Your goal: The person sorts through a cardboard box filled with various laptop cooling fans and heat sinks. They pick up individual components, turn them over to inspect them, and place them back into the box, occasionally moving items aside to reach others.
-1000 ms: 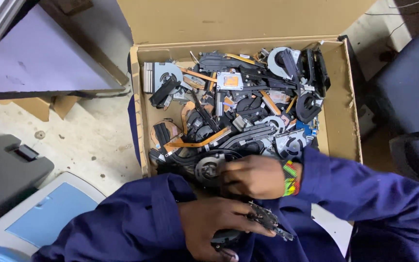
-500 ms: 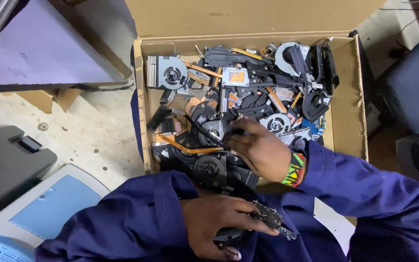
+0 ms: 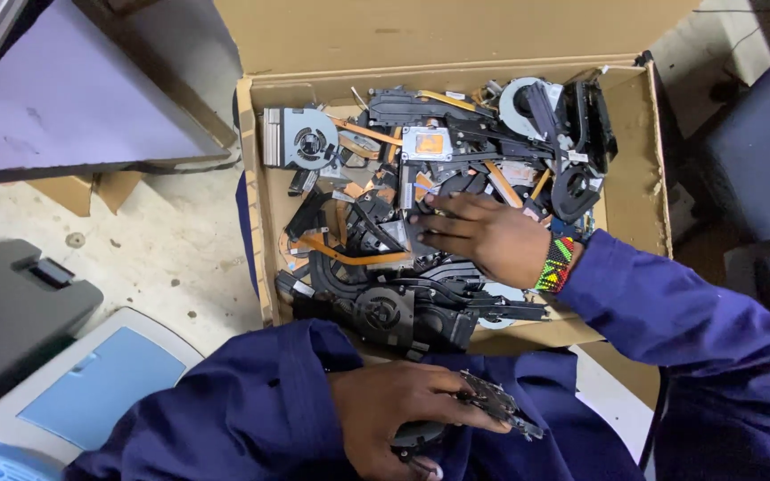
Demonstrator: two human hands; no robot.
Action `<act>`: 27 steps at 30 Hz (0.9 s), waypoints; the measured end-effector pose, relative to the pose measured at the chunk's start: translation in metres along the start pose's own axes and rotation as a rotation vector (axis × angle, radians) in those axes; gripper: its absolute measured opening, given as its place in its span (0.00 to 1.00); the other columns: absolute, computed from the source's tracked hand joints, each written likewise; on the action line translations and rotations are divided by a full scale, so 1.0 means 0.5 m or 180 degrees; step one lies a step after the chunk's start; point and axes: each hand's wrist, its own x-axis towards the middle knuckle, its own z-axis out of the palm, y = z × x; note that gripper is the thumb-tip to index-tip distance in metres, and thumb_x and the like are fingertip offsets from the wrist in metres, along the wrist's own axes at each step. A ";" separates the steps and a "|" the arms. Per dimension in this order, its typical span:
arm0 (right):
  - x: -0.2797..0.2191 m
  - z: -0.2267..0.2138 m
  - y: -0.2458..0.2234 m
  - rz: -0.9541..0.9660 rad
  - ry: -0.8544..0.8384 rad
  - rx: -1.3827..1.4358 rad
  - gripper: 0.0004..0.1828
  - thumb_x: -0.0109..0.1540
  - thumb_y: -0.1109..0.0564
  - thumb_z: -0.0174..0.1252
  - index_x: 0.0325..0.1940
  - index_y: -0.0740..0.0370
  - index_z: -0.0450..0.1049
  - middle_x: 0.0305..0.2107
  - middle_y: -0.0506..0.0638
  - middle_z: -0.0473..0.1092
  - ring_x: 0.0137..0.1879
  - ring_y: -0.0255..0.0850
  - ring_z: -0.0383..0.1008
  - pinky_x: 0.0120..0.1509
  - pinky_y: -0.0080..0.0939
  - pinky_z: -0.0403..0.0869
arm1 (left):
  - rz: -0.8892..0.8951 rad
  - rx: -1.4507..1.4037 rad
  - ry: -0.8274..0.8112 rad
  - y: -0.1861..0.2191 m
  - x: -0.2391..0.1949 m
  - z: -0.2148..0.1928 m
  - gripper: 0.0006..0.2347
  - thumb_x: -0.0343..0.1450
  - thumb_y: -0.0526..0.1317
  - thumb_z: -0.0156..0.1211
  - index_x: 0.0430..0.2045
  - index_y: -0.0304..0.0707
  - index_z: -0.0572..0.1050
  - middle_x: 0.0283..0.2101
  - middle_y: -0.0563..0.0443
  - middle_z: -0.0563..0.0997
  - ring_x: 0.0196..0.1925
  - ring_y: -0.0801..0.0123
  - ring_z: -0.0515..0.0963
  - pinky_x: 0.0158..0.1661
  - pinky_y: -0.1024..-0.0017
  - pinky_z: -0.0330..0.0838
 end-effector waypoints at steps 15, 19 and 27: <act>-0.059 -0.069 0.002 0.0511 0.0076 0.0973 0.25 0.67 0.63 0.44 0.68 0.52 0.67 0.71 0.48 0.60 0.37 0.38 0.84 0.18 0.35 0.76 | 0.0146 0.0081 0.0090 -0.009 0.001 0.004 0.26 0.76 0.52 0.47 0.68 0.42 0.61 0.69 0.36 0.70 0.68 0.43 0.76 0.68 0.54 0.71; -0.098 -0.095 0.047 0.1086 0.0945 0.0540 0.12 0.69 0.63 0.53 0.54 0.71 0.75 0.45 0.62 0.78 0.44 0.53 0.82 0.49 0.49 0.82 | 0.0065 0.0044 0.0005 0.005 0.006 -0.003 0.25 0.75 0.51 0.47 0.67 0.41 0.62 0.69 0.36 0.70 0.69 0.43 0.74 0.70 0.54 0.69; -0.093 -0.024 0.046 0.1189 0.0572 0.0286 0.11 0.69 0.52 0.56 0.40 0.62 0.73 0.28 0.54 0.71 0.32 0.53 0.73 0.38 0.55 0.72 | -0.0026 0.0126 0.0001 0.014 0.008 -0.006 0.25 0.75 0.51 0.47 0.67 0.43 0.62 0.70 0.38 0.69 0.71 0.44 0.73 0.71 0.53 0.67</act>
